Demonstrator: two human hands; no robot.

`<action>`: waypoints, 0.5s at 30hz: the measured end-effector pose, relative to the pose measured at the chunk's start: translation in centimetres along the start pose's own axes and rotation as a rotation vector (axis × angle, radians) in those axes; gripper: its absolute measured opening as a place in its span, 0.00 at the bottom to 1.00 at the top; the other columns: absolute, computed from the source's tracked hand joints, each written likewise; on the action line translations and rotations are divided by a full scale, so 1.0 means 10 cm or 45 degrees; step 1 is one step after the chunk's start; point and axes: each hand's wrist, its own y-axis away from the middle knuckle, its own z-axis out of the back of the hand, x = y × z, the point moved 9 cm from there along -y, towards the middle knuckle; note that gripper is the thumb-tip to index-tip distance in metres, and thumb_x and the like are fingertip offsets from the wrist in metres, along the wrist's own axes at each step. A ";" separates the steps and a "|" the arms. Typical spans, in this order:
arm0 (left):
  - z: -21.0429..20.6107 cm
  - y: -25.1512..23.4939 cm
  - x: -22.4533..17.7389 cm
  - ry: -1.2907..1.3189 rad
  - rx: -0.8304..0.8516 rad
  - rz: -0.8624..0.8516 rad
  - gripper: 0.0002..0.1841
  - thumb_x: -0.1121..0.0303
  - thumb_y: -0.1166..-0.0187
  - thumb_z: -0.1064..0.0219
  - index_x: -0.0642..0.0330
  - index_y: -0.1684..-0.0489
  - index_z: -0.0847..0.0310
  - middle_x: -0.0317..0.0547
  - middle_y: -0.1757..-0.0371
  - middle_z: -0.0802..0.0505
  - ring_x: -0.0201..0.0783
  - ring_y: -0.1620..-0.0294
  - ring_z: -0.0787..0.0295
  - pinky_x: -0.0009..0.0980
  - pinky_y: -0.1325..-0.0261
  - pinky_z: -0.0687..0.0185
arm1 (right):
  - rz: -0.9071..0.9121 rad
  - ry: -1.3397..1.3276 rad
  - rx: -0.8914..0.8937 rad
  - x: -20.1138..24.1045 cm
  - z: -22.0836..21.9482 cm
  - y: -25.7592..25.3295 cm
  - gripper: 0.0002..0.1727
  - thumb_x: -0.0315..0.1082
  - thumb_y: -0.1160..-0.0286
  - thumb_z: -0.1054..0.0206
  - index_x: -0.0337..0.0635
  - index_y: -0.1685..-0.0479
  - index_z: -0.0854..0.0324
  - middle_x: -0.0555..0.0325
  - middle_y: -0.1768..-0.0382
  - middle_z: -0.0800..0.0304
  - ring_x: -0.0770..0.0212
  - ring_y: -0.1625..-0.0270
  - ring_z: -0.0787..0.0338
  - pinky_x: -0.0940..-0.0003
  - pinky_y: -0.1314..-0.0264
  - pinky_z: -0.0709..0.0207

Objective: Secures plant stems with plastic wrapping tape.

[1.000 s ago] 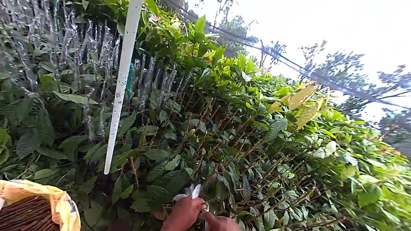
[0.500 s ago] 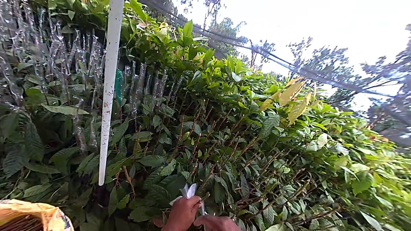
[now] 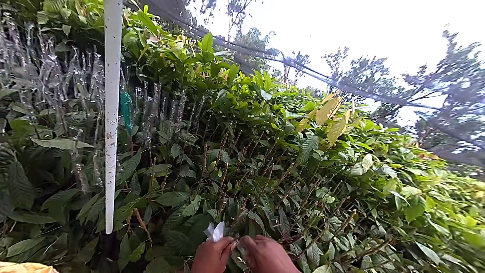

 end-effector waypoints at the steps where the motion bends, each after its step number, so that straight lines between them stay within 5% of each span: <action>1: -0.01 0.00 -0.03 -0.004 0.033 0.009 0.16 0.59 0.14 0.38 0.55 0.46 0.06 0.55 0.64 0.03 0.58 0.61 0.04 0.65 0.53 0.14 | 0.026 -0.150 0.012 0.07 -0.03 0.03 0.15 0.35 0.16 0.36 0.40 0.37 0.15 0.43 0.57 0.05 0.41 0.50 0.05 0.38 0.43 0.16; 3: -0.11 0.01 -0.12 -0.039 0.157 0.018 0.15 0.61 0.16 0.38 0.59 0.52 0.07 0.60 0.64 0.05 0.63 0.58 0.06 0.67 0.50 0.17 | 0.036 -0.434 0.004 -0.01 0.02 -0.05 0.16 0.33 0.17 0.35 0.42 0.34 0.16 0.49 0.50 0.05 0.50 0.47 0.05 0.45 0.38 0.15; 4: -0.16 0.04 -0.13 -0.049 0.228 0.039 0.16 0.59 0.13 0.39 0.56 0.45 0.07 0.59 0.58 0.03 0.62 0.52 0.05 0.67 0.44 0.17 | 0.001 -0.423 0.042 -0.12 0.04 -0.09 0.20 0.32 0.15 0.38 0.46 0.26 0.20 0.50 0.41 0.07 0.52 0.39 0.07 0.47 0.31 0.17; 6: -0.15 0.03 -0.12 -0.022 0.239 0.025 0.17 0.57 0.13 0.39 0.55 0.41 0.08 0.55 0.54 0.03 0.58 0.50 0.05 0.65 0.41 0.17 | -0.045 -0.084 0.024 -0.23 0.05 -0.10 0.23 0.32 0.15 0.40 0.49 0.21 0.23 0.46 0.40 0.08 0.43 0.34 0.10 0.41 0.34 0.18; 9: -0.08 0.02 -0.19 0.109 0.098 -0.130 0.15 0.62 0.17 0.34 0.56 0.41 0.08 0.51 0.57 0.02 0.52 0.59 0.04 0.62 0.50 0.13 | 0.136 0.209 -0.310 -0.05 0.02 0.01 0.06 0.31 0.20 0.34 0.40 0.53 0.14 0.47 0.65 0.06 0.44 0.58 0.04 0.48 0.59 0.11; 12: -0.11 0.07 -0.17 0.186 -0.053 -0.217 0.13 0.65 0.18 0.32 0.58 0.44 0.07 0.48 0.57 0.02 0.48 0.61 0.03 0.58 0.52 0.10 | -0.148 -0.086 0.074 -0.21 -0.08 0.01 0.15 0.35 0.12 0.40 0.40 0.35 0.18 0.42 0.47 0.08 0.42 0.44 0.07 0.41 0.39 0.16; 15: -0.11 0.10 -0.14 0.226 -0.137 -0.220 0.13 0.64 0.18 0.33 0.58 0.47 0.06 0.45 0.58 0.01 0.44 0.61 0.03 0.55 0.53 0.10 | -0.175 -0.292 0.107 -0.35 -0.15 0.05 0.16 0.37 0.15 0.37 0.38 0.37 0.14 0.41 0.47 0.08 0.44 0.43 0.08 0.45 0.35 0.18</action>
